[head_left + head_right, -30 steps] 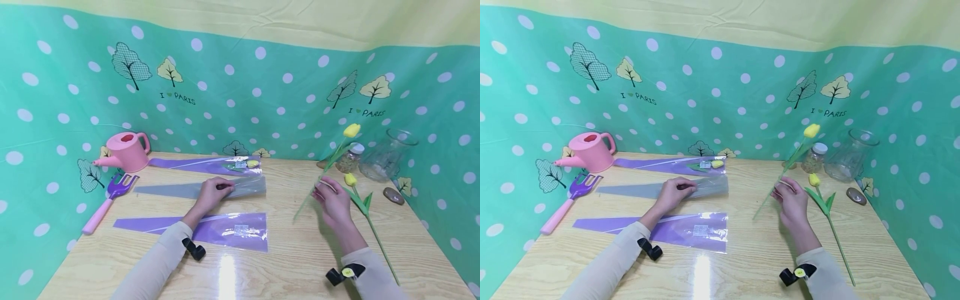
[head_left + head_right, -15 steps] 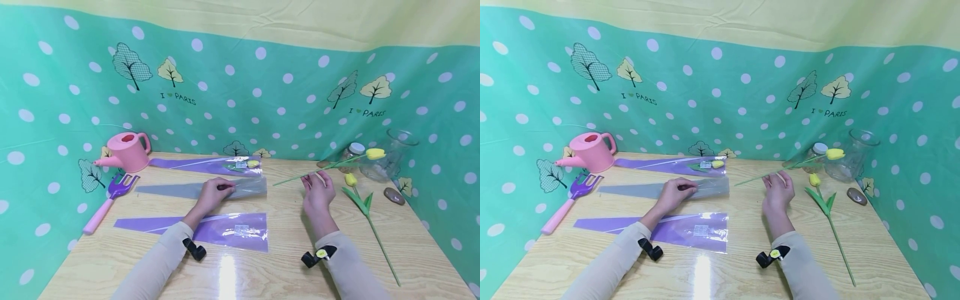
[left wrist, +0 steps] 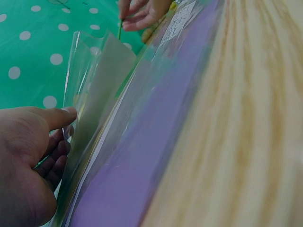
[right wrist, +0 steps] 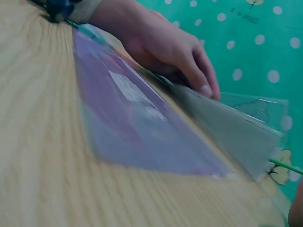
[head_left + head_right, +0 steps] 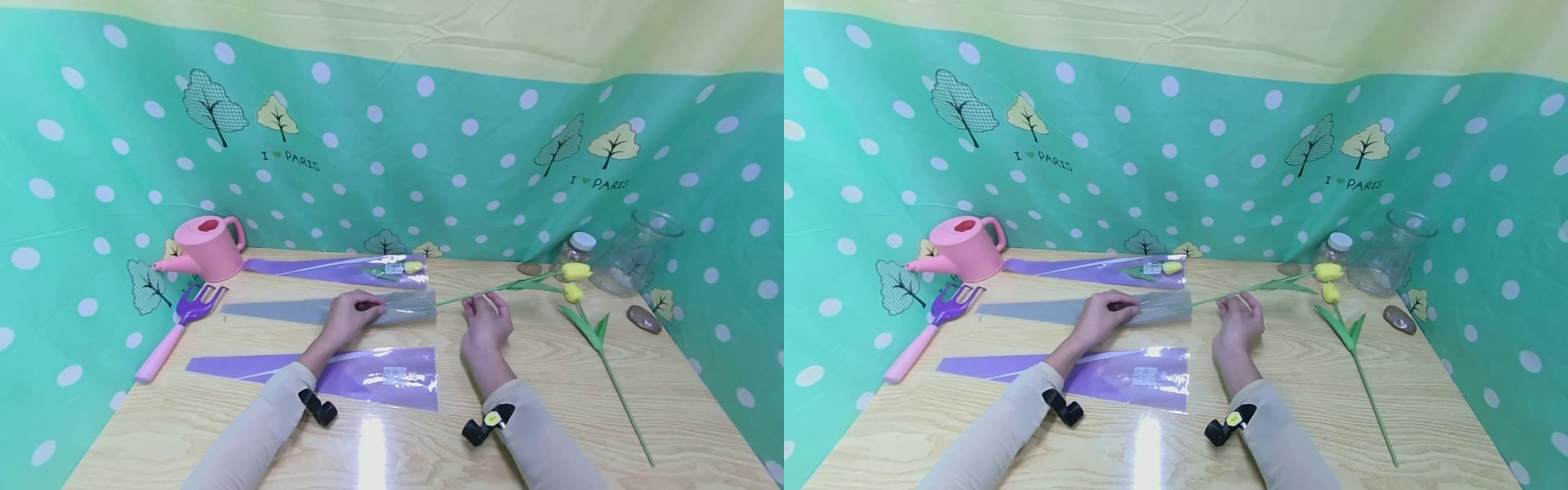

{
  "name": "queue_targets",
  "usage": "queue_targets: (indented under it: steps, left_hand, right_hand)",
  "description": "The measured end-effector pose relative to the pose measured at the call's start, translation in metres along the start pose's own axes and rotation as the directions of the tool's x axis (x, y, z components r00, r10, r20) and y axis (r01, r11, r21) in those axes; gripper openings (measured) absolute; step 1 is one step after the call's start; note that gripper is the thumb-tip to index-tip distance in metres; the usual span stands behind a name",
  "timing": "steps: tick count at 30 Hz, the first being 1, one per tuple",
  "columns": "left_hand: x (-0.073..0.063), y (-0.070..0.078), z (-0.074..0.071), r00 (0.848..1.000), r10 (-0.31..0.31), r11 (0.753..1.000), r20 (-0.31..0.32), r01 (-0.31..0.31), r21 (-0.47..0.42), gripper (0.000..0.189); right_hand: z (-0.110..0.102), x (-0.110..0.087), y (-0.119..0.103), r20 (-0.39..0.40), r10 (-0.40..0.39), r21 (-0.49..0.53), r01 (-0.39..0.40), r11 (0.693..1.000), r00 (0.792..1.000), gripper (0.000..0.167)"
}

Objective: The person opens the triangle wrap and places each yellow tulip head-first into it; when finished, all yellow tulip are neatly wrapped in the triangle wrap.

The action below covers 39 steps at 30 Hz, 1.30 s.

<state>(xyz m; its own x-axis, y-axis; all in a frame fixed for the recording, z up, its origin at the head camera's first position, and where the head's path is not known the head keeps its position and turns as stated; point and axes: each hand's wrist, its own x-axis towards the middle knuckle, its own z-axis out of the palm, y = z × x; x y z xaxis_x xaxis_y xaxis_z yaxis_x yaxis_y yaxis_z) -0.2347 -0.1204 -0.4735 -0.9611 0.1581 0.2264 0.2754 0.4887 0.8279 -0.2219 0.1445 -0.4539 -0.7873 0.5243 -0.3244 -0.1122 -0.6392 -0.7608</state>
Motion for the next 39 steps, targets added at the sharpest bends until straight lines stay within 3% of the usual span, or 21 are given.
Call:
queue_targets:
  steps: [20, 32, 39]
  left_hand:
    - [-0.002, 0.0, -0.002, 1.0, -0.003, 1.0, -0.005, 0.003, -0.001, 0.016]
    - [0.001, 0.0, 0.001, 1.0, 0.0, 1.0, 0.003, 0.001, -0.017, 0.016]
    - [0.001, -0.001, 0.0, 1.0, 0.007, 1.0, 0.005, -0.006, -0.017, 0.016]
  right_hand:
    - [0.017, -0.041, 0.036, -0.034, 0.008, -0.145, -0.013, 0.989, 0.999, 0.04]
    - [0.022, -0.044, 0.041, -0.046, -0.053, -0.281, 0.038, 0.959, 0.998, 0.032]
    - [0.022, -0.045, 0.042, -0.039, -0.073, -0.296, 0.058, 0.953, 0.997, 0.023]
